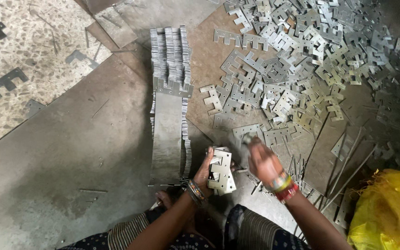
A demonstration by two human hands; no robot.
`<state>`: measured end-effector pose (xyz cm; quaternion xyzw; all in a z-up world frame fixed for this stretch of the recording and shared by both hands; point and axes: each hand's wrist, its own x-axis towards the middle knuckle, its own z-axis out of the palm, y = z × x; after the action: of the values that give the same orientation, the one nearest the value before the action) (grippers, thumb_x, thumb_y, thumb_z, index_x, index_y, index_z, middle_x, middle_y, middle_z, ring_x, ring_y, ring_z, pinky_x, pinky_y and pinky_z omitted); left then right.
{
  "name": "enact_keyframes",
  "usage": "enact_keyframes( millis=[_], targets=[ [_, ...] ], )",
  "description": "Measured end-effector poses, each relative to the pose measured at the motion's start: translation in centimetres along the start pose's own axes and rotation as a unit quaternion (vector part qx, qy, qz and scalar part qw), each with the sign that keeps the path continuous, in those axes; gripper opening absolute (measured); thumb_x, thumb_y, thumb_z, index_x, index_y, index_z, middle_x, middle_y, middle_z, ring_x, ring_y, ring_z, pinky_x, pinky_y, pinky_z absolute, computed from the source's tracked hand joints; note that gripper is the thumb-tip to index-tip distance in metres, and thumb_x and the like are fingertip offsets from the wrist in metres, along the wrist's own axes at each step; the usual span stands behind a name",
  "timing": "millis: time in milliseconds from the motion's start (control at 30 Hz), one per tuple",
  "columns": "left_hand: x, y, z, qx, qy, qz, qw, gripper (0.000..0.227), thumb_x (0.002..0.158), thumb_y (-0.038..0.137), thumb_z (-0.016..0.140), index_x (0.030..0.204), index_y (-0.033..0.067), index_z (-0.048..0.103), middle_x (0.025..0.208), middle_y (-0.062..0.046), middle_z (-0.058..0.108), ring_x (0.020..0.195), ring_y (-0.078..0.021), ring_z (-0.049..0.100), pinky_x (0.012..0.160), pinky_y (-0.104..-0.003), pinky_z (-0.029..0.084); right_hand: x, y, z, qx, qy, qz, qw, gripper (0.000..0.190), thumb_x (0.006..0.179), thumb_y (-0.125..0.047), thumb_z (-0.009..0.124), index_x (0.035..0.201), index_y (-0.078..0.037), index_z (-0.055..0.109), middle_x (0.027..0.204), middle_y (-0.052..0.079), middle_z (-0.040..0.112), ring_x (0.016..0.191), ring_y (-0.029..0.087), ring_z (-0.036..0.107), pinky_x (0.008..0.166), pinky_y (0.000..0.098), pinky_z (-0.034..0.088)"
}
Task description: The person sits on the floor and sorts small metal brackets by picking them up from a large pile and stacking them into neat columns. The hands repeatedly pick, align, and place the brackets, gradually building organized stacks.
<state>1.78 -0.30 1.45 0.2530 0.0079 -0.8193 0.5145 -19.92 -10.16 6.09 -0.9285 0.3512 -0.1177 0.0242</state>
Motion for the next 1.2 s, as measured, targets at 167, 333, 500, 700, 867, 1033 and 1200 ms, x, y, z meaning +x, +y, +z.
enact_keyframes(
  millis=[167,333,500,700,867,1033,1200],
  targets=[
    [0.1,-0.4,0.0,-0.042,0.022,-0.028,0.998,0.074,0.09,0.077,0.044,0.113,0.0098,0.066,0.087,-0.006,0.073,0.073,-0.0193,0.072,0.068,-0.036,0.063,-0.1,2.0,-0.7,-0.046,-0.145,0.073,0.986,0.042,0.093,-0.015,0.059,0.133,-0.004,0.057,0.133,0.019,0.063,0.121,0.034,0.062,0.106,0.0453,0.051],
    [-0.3,-0.1,-0.2,0.016,0.015,-0.038,0.999,0.062,0.098,0.069,0.05,0.115,0.0112,0.066,0.087,-0.004,0.071,0.072,-0.0169,0.071,0.065,-0.034,0.06,5.7,4.9,1.0,-0.183,-0.187,0.02,0.965,0.069,0.078,-0.01,0.065,0.144,-0.014,0.048,0.158,0.011,0.048,0.143,0.036,0.04,0.111,0.0645,0.029],
    [-0.4,-0.3,-0.3,0.006,0.018,-0.034,0.999,0.045,0.099,0.056,0.056,0.115,0.0148,0.065,0.09,-0.002,0.071,0.074,-0.0154,0.069,0.066,-0.033,0.059,7.8,5.0,-0.2,-0.078,-0.37,0.171,0.91,0.06,0.093,-0.023,0.062,0.15,-0.017,0.045,0.142,0.013,0.058,0.136,0.033,0.051,0.118,0.0506,0.041],
    [0.1,-1.2,-0.9,0.041,0.05,-0.021,0.998,0.041,0.098,0.051,0.059,0.111,0.0126,0.065,0.087,-0.001,0.07,0.074,-0.0149,0.07,0.068,-0.034,0.06,4.7,4.4,0.6,-0.097,-0.222,0.099,0.965,0.053,0.084,-0.015,0.069,0.135,-0.023,0.058,0.145,0.004,0.058,0.139,0.027,0.049,0.115,0.0494,0.042],
    [0.3,-1.2,-0.9,0.046,0.047,-0.036,0.997,0.04,0.1,0.053,0.061,0.11,0.0149,0.065,0.083,0.001,0.067,0.07,-0.0141,0.068,0.063,-0.033,0.057,5.8,5.5,1.0,-0.063,-0.221,0.125,0.965,0.067,0.074,-0.028,0.079,0.134,-0.01,0.054,0.134,0.013,0.058,0.128,0.036,0.051,0.106,0.0506,0.045],
    [-0.5,-0.6,-0.5,0.051,0.035,0.004,0.998,0.043,0.1,0.051,0.061,0.117,0.0123,0.065,0.091,-0.002,0.07,0.077,-0.016,0.07,0.069,-0.035,0.059,7.4,2.9,-3.2,-0.044,-0.411,0.284,0.865,0.044,0.096,-0.03,0.065,0.139,-0.027,0.058,0.121,0.009,0.07,0.106,0.027,0.07,0.091,0.0405,0.06],
    [-0.4,0.1,0.5,-0.02,-0.05,-0.014,0.998,0.063,0.095,0.067,0.052,0.119,0.0098,0.063,0.099,-0.008,0.073,0.084,-0.0215,0.073,0.073,-0.039,0.063,1.3,0.2,-6.9,-0.021,0.009,-0.031,0.999,0.031,0.082,-0.019,0.073,0.112,-0.014,0.067,0.113,0.006,0.066,0.093,0.03,0.068,0.077,0.0441,0.059]
  ],
)
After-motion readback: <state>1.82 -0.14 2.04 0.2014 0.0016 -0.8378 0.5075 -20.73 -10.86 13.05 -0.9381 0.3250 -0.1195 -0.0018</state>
